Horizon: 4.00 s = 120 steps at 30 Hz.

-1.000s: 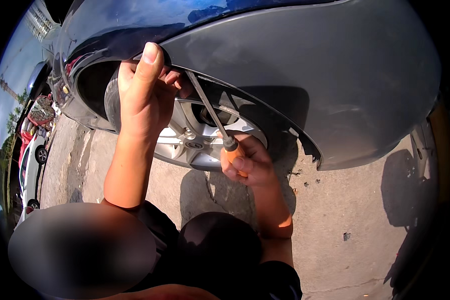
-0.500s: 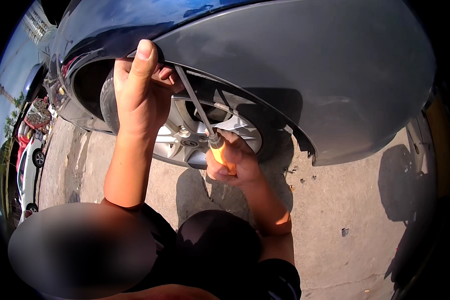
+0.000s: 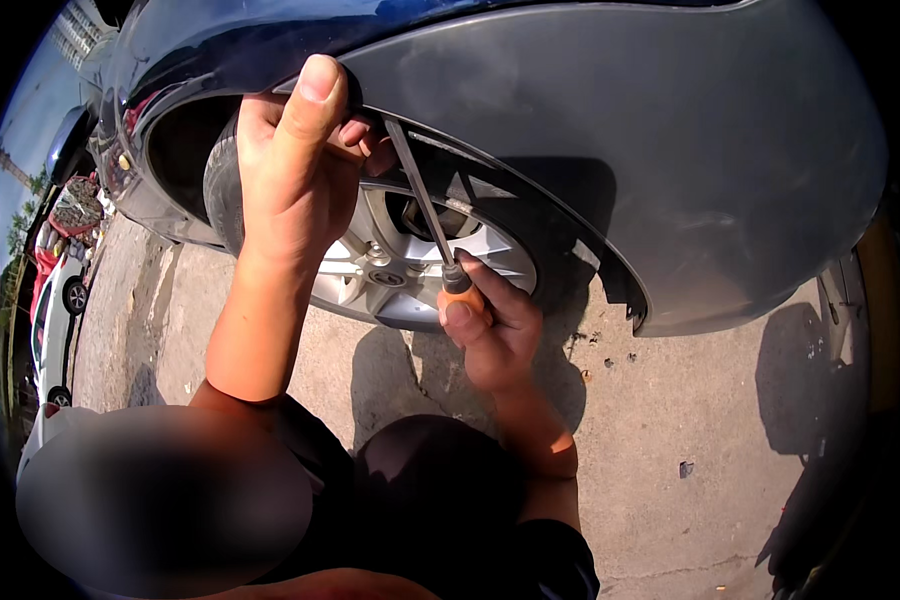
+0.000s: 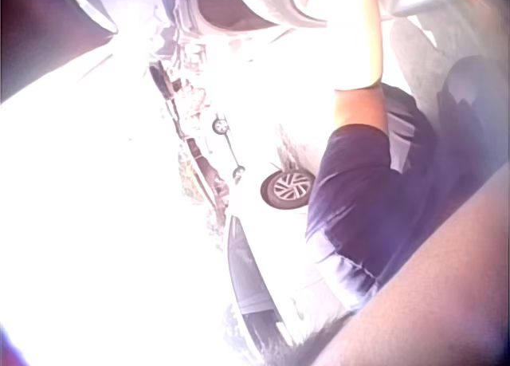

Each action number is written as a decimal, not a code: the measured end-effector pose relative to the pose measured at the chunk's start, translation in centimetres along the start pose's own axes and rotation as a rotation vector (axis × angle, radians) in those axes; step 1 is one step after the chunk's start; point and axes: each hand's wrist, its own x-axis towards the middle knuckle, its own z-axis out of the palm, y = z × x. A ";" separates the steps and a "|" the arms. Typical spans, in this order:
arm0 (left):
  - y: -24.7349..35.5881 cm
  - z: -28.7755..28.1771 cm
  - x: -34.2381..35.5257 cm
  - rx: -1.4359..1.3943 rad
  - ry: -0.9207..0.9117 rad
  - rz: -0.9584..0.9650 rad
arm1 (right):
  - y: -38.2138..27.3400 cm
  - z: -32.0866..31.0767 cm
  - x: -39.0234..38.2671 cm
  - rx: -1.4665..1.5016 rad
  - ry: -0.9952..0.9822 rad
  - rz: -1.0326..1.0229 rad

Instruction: The person installs a car bumper onto a vehicle with the assistance of another person. They align the bumper, secure it with clips, and use a screwdriver to tighten fasteners near the wheel arch.

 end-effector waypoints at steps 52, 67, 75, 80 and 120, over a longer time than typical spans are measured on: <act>2.1 -3.7 -4.3 -0.185 0.044 -0.017 | -1.4 0.0 0.1 -0.707 0.145 -0.180; 3.4 -0.9 -4.5 -0.397 0.033 -0.344 | -2.3 -2.2 -1.8 -0.005 -0.042 0.268; 5.0 -0.5 -5.8 -0.841 0.018 -0.439 | -2.9 -4.2 -5.1 -0.008 0.090 0.314; 5.0 -0.9 -5.7 -1.000 0.002 -0.486 | -2.8 -4.0 -5.1 0.035 0.141 0.309; -21.4 -0.1 -21.1 0.681 -1.080 -0.299 | -4.0 -13.4 -26.4 -1.794 0.559 0.630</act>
